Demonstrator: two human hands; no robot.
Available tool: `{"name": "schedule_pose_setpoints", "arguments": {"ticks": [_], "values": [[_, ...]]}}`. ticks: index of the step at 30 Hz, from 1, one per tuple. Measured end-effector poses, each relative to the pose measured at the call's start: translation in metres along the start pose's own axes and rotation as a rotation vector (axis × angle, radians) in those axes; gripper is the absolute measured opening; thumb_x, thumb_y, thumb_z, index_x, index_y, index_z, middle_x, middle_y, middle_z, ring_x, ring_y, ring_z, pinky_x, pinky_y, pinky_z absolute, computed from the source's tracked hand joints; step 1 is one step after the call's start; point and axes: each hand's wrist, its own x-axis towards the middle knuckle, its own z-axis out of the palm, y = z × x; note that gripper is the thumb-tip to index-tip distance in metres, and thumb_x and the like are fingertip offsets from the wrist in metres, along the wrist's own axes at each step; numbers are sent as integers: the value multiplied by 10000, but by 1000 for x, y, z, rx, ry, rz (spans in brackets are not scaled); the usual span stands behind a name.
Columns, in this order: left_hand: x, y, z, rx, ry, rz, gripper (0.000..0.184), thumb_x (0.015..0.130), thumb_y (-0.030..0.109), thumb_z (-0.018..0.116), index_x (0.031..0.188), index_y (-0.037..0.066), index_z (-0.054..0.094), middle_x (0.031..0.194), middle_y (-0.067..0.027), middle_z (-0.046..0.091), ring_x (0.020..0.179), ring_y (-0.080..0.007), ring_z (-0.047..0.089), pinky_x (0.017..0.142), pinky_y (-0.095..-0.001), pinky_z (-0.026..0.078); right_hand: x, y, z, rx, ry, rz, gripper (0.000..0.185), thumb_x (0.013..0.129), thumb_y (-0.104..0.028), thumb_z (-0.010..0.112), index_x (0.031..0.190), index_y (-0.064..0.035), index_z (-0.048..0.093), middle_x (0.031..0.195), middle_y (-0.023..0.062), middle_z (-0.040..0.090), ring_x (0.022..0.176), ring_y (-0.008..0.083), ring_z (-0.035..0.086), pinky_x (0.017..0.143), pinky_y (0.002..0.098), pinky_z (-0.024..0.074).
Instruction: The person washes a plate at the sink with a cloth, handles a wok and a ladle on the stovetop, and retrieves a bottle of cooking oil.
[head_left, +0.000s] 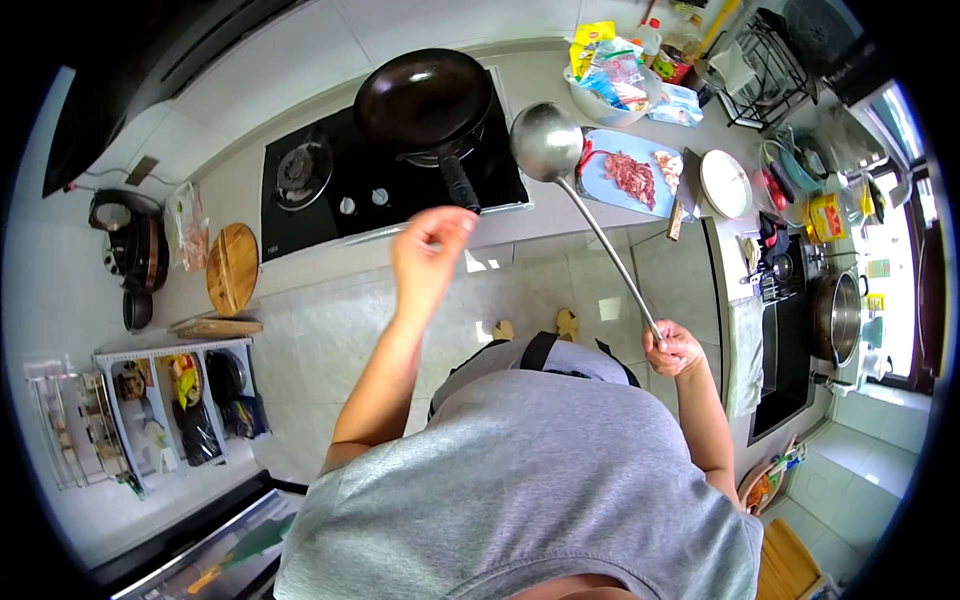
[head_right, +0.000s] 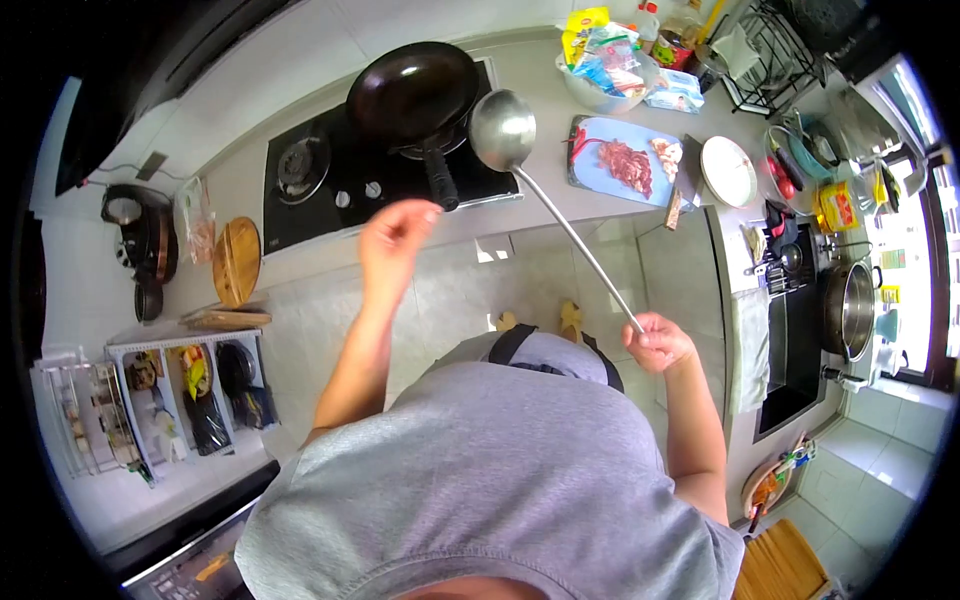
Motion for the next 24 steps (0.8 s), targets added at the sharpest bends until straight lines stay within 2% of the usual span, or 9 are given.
{"name": "schedule_pose_setpoints", "arguments": {"ticks": [1, 4, 6, 8, 10, 12, 15, 20, 24], "values": [[-5, 0, 15, 32, -139, -26, 94, 889, 110, 680, 940, 49, 730, 717, 21, 612, 646, -46, 525, 616, -216, 444, 3, -2, -1, -17, -9, 21, 230, 940, -92, 584, 1126, 44, 574, 540, 2, 389, 387, 37, 304, 322, 210, 196], [-25, -1, 70, 25, -481, -109, 136, 901, 154, 661, 980, 82, 746, 738, -25, 650, 670, -107, 604, 611, -251, 476, 9, -7, 0, -23, -7, 32, 235, 946, -83, 569, 1158, 18, 577, 550, -10, 371, 407, 33, 295, 339, 207, 192], [-35, -1, 104, 139, -641, 16, 167, 895, 157, 672, 1038, 97, 734, 792, -40, 655, 696, -124, 617, 640, -253, 495, 12, -7, -18, -14, -70, 11, 282, 943, -73, 564, 1217, -6, 575, 563, -16, 365, 433, 38, 292, 367, 213, 203], [-43, 7, 134, -25, -761, 30, 225, 886, 166, 689, 1102, 112, 714, 867, -52, 643, 735, -132, 620, 674, -257, 505, 17, -7, -31, -15, -246, -20, 326, 936, -67, 566, 1257, -8, 567, 573, -15, 372, 449, 48, 303, 385, 221, 217], [-52, 10, 159, -126, -848, 7, 281, 864, 173, 726, 1131, 87, 700, 978, -51, 624, 842, -126, 615, 727, -267, 496, 20, -4, -52, 12, -279, -52, 351, 913, -53, 579, 1261, -7, 575, 584, -3, 393, 457, 64, 314, 395, 230, 237], [-59, 6, 180, -109, -847, 92, 235, 860, 190, 732, 1067, 79, 721, 935, -50, 631, 814, -147, 614, 734, -285, 489, 26, -7, -62, -56, -375, -110, 335, 884, -35, 597, 1217, 6, 599, 597, 12, 418, 460, 72, 324, 397, 235, 244], [-59, 9, 201, -85, -844, 110, 181, 846, 188, 741, 983, 70, 741, 875, -56, 637, 803, -170, 610, 739, -299, 482, 25, -9, -68, -21, -384, -115, 323, 844, -17, 628, 1164, 20, 620, 607, 22, 436, 465, 79, 338, 402, 239, 258], [-62, 12, 226, -45, -812, 91, 157, 838, 173, 735, 961, 78, 754, 840, -60, 642, 816, -180, 611, 741, -304, 479, 20, -11, -87, 27, -447, -109, 337, 805, 19, 638, 1142, 29, 639, 604, 26, 465, 460, 80, 352, 402, 232, 272], [-62, 17, 241, -12, -839, 96, 152, 839, 159, 720, 968, 86, 757, 858, -59, 658, 837, -197, 613, 759, -312, 481, 9, -19, -100, -13, -371, -116, 334, 757, 52, 666, 1090, 33, 669, 606, 36, 506, 456, 85, 374, 401, 236, 275]]}}
